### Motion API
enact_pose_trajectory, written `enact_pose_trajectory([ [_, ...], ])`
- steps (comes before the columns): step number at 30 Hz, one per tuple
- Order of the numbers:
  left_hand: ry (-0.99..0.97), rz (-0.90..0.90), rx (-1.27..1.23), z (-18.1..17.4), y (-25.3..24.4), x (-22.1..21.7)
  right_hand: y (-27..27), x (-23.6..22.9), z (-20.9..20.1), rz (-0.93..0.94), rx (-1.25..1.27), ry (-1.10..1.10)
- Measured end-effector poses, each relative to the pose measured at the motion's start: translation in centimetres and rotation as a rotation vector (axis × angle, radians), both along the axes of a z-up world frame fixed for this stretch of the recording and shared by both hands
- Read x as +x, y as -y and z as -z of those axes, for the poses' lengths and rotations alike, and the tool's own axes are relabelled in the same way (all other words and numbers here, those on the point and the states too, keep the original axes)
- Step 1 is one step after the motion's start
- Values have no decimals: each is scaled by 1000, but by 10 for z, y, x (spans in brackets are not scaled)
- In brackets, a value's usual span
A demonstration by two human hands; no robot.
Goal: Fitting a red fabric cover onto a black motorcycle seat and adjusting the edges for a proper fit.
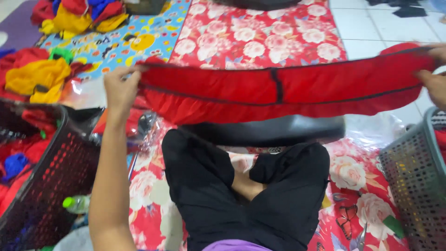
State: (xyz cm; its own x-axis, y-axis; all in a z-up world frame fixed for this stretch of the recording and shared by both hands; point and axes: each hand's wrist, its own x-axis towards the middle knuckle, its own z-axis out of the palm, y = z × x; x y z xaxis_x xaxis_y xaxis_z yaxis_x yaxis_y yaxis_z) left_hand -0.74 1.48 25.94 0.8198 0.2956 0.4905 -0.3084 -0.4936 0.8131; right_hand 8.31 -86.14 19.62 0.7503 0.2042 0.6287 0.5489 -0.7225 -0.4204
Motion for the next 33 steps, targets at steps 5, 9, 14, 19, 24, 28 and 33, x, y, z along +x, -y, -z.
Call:
enact_pose_trajectory([
  [5, -268, -110, 123, 48, -44, -41, -112, -127, -40, 130, 63, -340],
  [9, -520, 159, 391, 120, -52, -81, -126, -172, 27, 425, -562, -753],
  [14, -834, 306, 780, 125, 31, -132, -181, -217, 166, 604, -1084, -1049],
  [19, -221, 388, 853, 115, 175, -150, -337, -242, 116, -36, -627, -168],
  [24, -181, 458, 1036, 259, 243, -124, -406, -251, 157, -94, -575, -318],
  [28, -352, 522, 1016, 302, 233, -100, -410, -248, 206, -17, -593, -405],
  [33, -354, 627, 738, 218, 225, -115, -409, -239, 173, -6, -255, -338],
])
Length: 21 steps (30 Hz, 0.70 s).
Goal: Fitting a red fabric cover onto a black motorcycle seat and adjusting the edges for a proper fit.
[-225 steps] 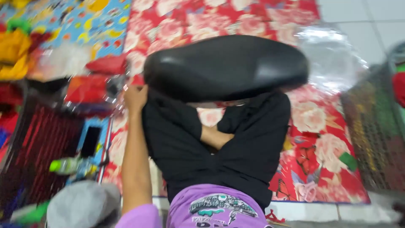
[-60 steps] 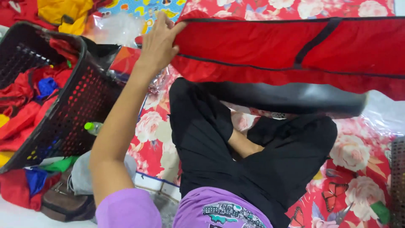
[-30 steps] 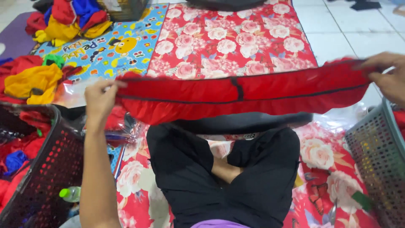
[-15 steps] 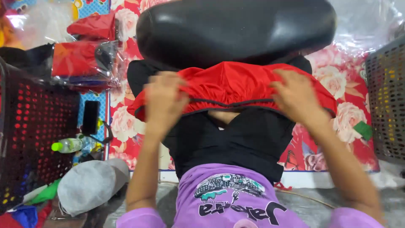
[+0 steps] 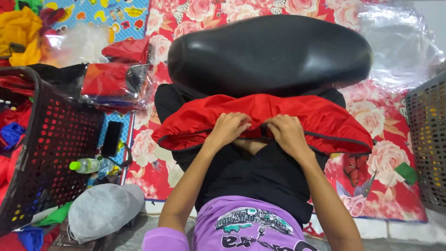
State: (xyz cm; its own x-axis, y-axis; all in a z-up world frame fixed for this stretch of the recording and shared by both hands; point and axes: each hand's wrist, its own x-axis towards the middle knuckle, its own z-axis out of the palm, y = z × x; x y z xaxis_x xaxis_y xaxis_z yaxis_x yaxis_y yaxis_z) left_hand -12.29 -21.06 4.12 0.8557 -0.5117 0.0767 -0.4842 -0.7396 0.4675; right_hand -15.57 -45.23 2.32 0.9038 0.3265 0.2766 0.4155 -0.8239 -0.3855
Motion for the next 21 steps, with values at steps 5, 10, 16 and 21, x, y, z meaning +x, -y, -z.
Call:
enact_pose_trajectory([
  [5, 172, -34, -470, -92, 18, -16, -12, 13, -105, 11, 507, 186],
  [10, 194, -84, -815, -145, 27, -5, -24, 30, -190, -56, 654, 355],
  [16, 241, -90, -887, -178, 29, 14, -36, 30, -229, -118, 648, 329],
  [21, 63, 133, -894, -207, 18, 18, -38, 21, -254, -83, 607, 122],
])
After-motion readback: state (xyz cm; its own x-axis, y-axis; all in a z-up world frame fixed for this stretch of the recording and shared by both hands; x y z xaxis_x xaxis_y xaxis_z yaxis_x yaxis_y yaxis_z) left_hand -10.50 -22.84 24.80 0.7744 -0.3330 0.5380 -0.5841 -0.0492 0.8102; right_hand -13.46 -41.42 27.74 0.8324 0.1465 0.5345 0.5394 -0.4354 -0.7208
